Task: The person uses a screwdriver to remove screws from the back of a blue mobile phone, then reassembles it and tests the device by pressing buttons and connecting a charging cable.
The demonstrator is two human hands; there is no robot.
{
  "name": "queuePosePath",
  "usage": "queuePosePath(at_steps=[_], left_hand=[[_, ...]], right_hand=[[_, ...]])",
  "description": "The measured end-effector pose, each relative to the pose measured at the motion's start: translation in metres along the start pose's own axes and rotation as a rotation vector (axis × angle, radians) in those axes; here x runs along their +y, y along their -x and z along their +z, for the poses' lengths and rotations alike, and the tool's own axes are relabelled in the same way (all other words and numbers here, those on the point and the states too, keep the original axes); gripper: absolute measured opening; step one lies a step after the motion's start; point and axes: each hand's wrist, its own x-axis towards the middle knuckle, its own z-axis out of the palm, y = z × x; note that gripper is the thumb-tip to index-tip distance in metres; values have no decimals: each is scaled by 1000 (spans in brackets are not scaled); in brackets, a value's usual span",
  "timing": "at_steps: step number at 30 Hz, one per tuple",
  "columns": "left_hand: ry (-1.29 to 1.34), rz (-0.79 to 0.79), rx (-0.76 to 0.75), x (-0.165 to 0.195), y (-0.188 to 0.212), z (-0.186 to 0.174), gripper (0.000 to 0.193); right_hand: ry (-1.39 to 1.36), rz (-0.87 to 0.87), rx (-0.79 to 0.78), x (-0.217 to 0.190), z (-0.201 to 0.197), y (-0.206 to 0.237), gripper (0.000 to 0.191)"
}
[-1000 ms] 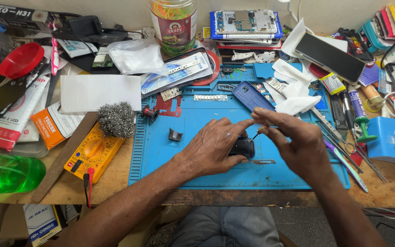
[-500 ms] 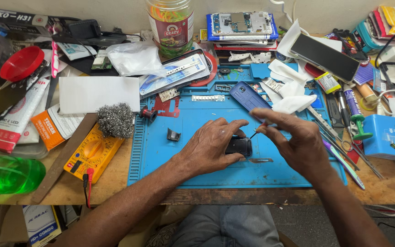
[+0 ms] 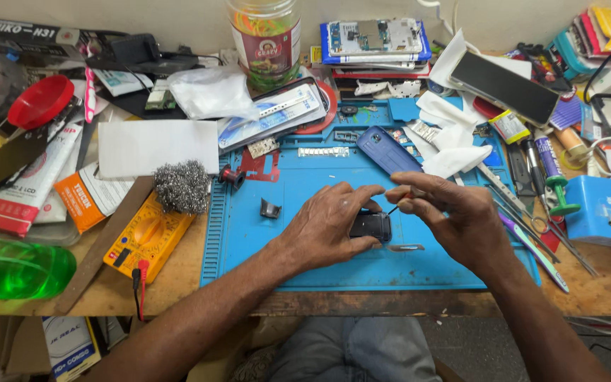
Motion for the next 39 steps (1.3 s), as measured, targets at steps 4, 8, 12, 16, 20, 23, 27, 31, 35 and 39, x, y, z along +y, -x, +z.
queuePosePath(at_steps=[4, 8, 12, 16, 20, 23, 27, 31, 35, 39], left_hand=[[21, -6, 3, -1, -1, 0, 77], [-3, -40, -6, -1, -1, 2, 75], [-9, 5, 25, -2, 0, 3, 77], [29, 28, 18, 0, 1, 2, 78], [-1, -2, 8, 1, -3, -1, 75], [-15, -96, -39, 3, -2, 0, 73], [9, 37, 50, 2, -2, 2, 77], [-5, 12, 4, 0, 0, 4, 78], [-7, 40, 19, 2, 1, 1, 78], [-21, 35, 11, 8, 6, -4, 78]], right_hand=[[92, 96, 119, -7, 3, -5, 46], [-76, 100, -61, -3, -6, -5, 42], [-11, 30, 36, 5, -3, 2, 43], [23, 173, 42, 8, 0, 6, 36], [75, 18, 66, 2, 1, 6, 40], [59, 33, 19, -4, 3, 7, 36], [11, 61, 26, -5, 2, 0, 41], [-105, 64, -50, -3, 1, -1, 37], [-16, 112, 68, -4, 8, 6, 37], [-162, 96, 170, 0, 7, 15, 35]])
